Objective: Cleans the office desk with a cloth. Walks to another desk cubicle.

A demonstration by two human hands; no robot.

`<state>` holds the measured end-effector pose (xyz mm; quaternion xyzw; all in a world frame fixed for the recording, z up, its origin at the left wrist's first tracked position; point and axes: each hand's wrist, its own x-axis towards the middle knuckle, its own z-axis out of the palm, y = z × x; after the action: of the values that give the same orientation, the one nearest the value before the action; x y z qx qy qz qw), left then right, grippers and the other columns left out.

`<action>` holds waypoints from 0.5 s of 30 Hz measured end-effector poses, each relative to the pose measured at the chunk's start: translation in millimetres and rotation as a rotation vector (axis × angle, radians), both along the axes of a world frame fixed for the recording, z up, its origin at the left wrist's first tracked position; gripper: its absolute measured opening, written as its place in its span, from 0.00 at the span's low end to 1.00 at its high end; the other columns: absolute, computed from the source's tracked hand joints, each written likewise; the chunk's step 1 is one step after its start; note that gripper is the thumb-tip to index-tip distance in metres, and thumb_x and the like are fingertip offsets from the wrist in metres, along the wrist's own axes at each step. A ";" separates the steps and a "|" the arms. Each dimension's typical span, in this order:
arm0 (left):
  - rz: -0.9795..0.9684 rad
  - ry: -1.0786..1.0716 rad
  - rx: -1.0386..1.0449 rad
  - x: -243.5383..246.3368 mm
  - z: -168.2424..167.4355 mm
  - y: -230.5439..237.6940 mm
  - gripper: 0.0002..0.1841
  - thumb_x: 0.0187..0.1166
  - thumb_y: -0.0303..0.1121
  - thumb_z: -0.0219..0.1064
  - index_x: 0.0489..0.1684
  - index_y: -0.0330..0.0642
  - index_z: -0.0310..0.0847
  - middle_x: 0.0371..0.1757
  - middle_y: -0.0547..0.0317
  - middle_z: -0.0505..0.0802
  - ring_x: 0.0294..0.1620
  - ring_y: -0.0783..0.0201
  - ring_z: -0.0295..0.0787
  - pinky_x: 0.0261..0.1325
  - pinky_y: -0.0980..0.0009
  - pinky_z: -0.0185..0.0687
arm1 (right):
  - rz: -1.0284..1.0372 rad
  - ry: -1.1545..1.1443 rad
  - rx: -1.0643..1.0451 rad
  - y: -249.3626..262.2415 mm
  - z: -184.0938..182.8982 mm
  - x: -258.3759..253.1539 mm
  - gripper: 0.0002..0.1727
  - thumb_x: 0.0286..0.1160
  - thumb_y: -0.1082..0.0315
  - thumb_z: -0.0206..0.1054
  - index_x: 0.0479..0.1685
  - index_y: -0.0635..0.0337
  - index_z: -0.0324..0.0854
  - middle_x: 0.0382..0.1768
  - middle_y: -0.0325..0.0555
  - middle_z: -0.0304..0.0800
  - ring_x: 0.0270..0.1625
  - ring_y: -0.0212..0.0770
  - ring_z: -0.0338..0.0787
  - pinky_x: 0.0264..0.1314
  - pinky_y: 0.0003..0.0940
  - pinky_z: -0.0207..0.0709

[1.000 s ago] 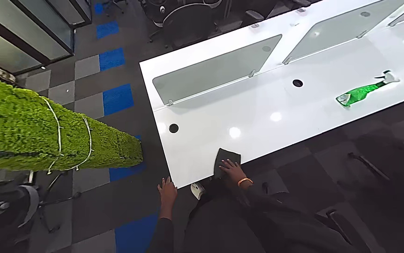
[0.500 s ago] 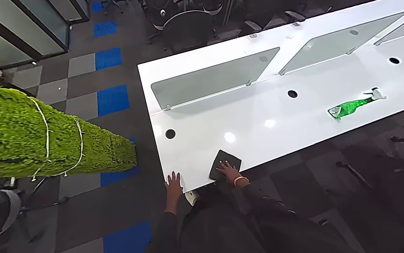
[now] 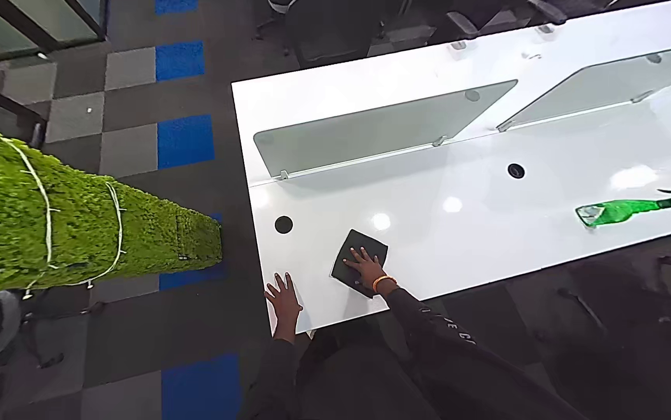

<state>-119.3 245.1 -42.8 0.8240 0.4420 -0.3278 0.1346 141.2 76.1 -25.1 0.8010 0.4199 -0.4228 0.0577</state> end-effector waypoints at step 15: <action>0.035 -0.013 -0.050 0.6 -15.4 10.8 0.71 0.43 0.37 0.91 0.98 0.60 0.41 0.97 0.40 0.39 0.90 0.19 0.44 0.82 0.19 0.41 | 0.068 -0.154 0.076 238.5 -19.9 81.7 0.51 0.66 0.50 0.81 0.93 0.20 0.56 0.99 0.41 0.35 0.97 0.67 0.33 0.78 0.91 0.46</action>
<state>-118.8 256.0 -58.2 0.8146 0.4473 -0.3311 0.1635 222.9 314.6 -45.0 0.8181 0.4567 -0.3416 0.0736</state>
